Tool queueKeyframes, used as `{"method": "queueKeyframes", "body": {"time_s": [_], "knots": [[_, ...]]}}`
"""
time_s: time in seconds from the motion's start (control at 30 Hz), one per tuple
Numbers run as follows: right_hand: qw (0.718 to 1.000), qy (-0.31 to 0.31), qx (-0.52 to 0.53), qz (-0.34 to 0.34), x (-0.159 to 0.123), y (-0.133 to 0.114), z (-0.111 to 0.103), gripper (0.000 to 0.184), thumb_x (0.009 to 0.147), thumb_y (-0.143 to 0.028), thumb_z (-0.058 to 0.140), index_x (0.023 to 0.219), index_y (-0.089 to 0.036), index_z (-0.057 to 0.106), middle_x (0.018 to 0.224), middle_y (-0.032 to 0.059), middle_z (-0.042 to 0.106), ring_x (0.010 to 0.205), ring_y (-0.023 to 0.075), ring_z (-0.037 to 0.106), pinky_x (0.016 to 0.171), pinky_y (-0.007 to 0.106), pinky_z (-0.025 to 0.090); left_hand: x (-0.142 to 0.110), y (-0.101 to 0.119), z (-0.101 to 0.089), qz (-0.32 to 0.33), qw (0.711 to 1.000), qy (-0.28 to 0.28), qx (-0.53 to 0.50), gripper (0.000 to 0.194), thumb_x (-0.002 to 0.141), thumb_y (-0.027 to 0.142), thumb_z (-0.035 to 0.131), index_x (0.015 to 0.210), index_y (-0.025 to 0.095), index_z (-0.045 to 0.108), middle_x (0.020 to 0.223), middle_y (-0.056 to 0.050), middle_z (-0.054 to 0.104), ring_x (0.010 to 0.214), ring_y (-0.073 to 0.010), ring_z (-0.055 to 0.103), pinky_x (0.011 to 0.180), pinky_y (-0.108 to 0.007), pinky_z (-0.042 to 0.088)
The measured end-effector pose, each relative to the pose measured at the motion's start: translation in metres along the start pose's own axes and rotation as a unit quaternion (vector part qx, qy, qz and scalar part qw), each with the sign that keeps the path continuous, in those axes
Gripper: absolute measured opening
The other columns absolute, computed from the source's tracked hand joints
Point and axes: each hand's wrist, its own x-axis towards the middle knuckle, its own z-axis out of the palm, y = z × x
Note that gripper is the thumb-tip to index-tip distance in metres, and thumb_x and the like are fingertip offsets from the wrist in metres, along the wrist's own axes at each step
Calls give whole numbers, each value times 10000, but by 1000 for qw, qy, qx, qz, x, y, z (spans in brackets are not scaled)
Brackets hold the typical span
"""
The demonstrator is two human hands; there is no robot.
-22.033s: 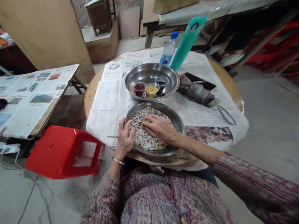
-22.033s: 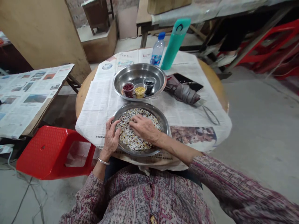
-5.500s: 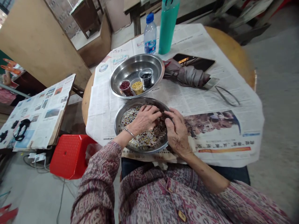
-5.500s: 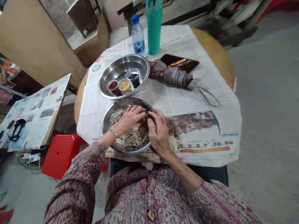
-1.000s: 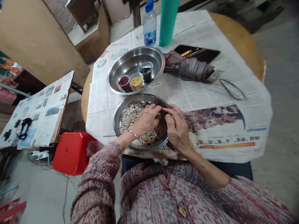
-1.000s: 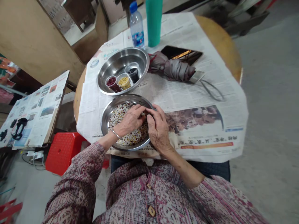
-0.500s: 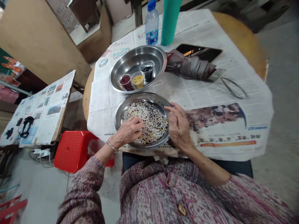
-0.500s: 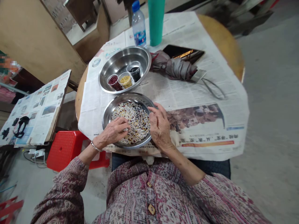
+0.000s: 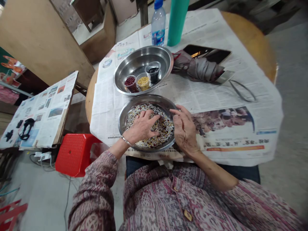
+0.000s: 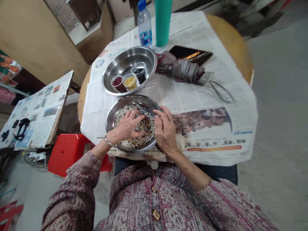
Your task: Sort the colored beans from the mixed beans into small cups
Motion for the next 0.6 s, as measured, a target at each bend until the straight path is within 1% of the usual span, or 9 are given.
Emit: {"method": "queueKeyframes", "body": {"time_s": [0.1,0.13,0.2,0.27,0.33,0.4,0.47,0.53,0.6], "knots": [[1000,-3,3,0,0,-1,0,399,1021,-497,358,1162,-248,636,1401,110,576,1319,256,531,1145,547,387,14,2,2,36,998,-34,-38,269,895,183,622,1164,169,618,1221,-98,566,1127,-241,575,1021,-421,500],[1000,-4,4,2,0,-1,0,399,1020,-497,360,1160,-247,637,1403,110,573,1321,258,529,1145,551,386,17,3,3,48,997,-44,-48,214,902,136,576,1105,161,639,1159,-87,589,1073,-218,598,993,-394,513],[1000,-4,6,6,0,-2,0,399,1018,-502,361,1155,-249,638,1402,110,571,1324,262,526,1144,560,384,19,4,4,55,995,-58,-56,196,895,77,526,1016,147,664,1062,-76,621,992,-198,623,931,-357,532],[1000,-3,9,11,0,-3,0,395,1015,-510,362,1147,-259,638,1397,104,575,1326,262,525,1145,563,383,16,4,3,44,996,-61,-55,191,877,52,522,939,141,679,976,-68,641,938,-191,633,883,-336,537],[1000,-3,12,12,1,-3,0,393,1013,-517,362,1141,-267,637,1393,95,577,1328,260,522,1149,563,381,6,0,-2,22,997,-50,-58,186,863,48,525,875,151,680,908,-52,646,885,-179,632,849,-323,535],[1000,-2,14,10,1,-3,0,398,1012,-522,362,1138,-262,636,1395,93,574,1329,263,521,1149,566,379,-9,-6,-8,-6,997,-26,-68,191,854,46,518,840,165,668,871,-34,642,847,-161,623,837,-313,530],[1000,-4,14,9,1,-3,0,401,1012,-517,364,1140,-252,637,1402,100,568,1330,269,519,1148,569,378,-26,-14,-13,-37,997,-6,-71,190,847,41,513,842,170,652,873,-26,640,834,-151,615,853,-311,527],[1000,-8,14,10,1,-3,0,398,1014,-506,367,1146,-244,637,1406,109,563,1332,272,516,1151,563,375,-41,-20,-16,-74,996,4,-54,185,841,34,519,865,173,640,895,-30,635,861,-160,615,877,-322,529],[1000,-10,15,10,1,-3,-1,393,1013,-498,373,1148,-239,637,1406,113,561,1335,271,513,1153,558,373,-51,-22,-16,-105,994,13,-20,194,843,38,536,920,183,638,973,-44,638,923,-181,612,909,-350,532]]}}
